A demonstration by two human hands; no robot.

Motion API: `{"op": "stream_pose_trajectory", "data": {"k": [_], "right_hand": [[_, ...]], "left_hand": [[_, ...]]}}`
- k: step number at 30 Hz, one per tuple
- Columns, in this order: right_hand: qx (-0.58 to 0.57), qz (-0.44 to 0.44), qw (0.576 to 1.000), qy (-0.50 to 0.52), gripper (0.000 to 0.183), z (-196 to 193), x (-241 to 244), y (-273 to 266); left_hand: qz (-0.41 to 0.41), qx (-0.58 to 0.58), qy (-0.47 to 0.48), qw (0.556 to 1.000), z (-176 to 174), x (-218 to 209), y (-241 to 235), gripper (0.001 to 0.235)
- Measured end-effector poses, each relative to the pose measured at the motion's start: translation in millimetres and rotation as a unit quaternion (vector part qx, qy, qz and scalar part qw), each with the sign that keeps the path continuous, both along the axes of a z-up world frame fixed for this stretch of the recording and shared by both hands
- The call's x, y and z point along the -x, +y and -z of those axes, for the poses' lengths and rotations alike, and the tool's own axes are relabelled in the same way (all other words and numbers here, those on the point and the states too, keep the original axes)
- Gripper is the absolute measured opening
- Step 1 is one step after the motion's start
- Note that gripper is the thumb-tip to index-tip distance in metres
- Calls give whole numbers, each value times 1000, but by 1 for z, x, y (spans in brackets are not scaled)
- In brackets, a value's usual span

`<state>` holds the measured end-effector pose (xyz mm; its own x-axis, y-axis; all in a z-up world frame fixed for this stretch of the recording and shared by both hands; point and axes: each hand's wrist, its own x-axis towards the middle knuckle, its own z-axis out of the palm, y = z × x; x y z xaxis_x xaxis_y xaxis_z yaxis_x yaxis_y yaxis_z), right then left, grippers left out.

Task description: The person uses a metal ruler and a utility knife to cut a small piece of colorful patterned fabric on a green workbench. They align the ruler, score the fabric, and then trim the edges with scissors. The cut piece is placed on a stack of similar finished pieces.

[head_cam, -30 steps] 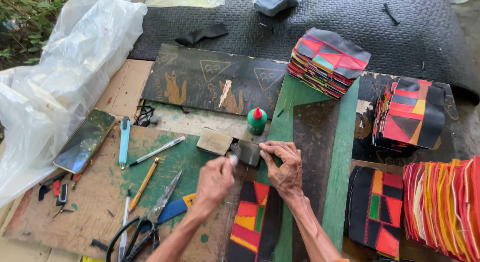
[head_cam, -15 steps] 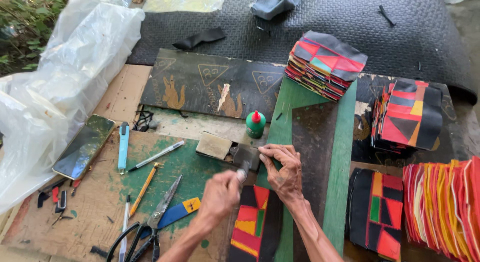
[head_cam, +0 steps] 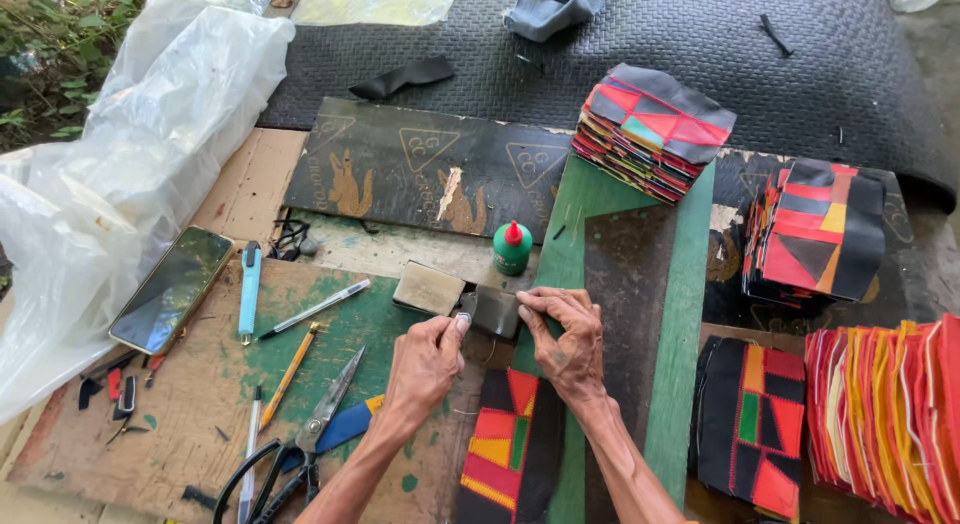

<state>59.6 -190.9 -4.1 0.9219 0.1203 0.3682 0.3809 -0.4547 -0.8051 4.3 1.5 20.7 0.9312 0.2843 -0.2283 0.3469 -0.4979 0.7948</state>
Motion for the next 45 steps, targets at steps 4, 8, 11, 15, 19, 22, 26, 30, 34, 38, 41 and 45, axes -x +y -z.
{"op": "stream_pose_trajectory", "data": {"k": [4,8,11,15,19,22,26,30,34,38,41,45], "right_hand": [[2,-6,1000,-11,17,6,2,-3],[-2,-6,1000,-13,17,7,2,-2],[1,-4,1000,-15,15,6,2,-2],[-6,1,1000,-15,15,4,1,-2],[-6,-4,1000,-12,17,6,3,-2],[-7,3,1000,1,15,3,0,-2],[-6,-6,1000,-5,18,8,6,-3],[1,-1,1000,-12,15,4,-2,-1],[2,-4,1000,-4,16,10,6,-6],[-4,0,1000,-13,16,6,0,-1],[6,-3,1000,2,17,7,4,-3],[7,4,1000,-3,17,8,4,-3]], "left_hand": [[7,-104,-106,989,-11,15,-14,32],[63,-241,-149,957,-13,30,-34,30],[66,-235,-118,962,-10,28,-38,22],[43,-245,-162,955,-3,28,-37,19],[65,-234,-159,957,4,34,-35,16],[64,-244,-185,950,0,26,-33,18],[62,-252,-157,953,-11,29,-38,25],[120,-158,-200,960,-29,38,-27,23],[-25,68,194,978,-18,54,12,42],[126,-111,113,979,4,40,43,36],[108,-289,-8,951,17,52,38,39],[92,-376,-166,907,11,73,24,32]]}}
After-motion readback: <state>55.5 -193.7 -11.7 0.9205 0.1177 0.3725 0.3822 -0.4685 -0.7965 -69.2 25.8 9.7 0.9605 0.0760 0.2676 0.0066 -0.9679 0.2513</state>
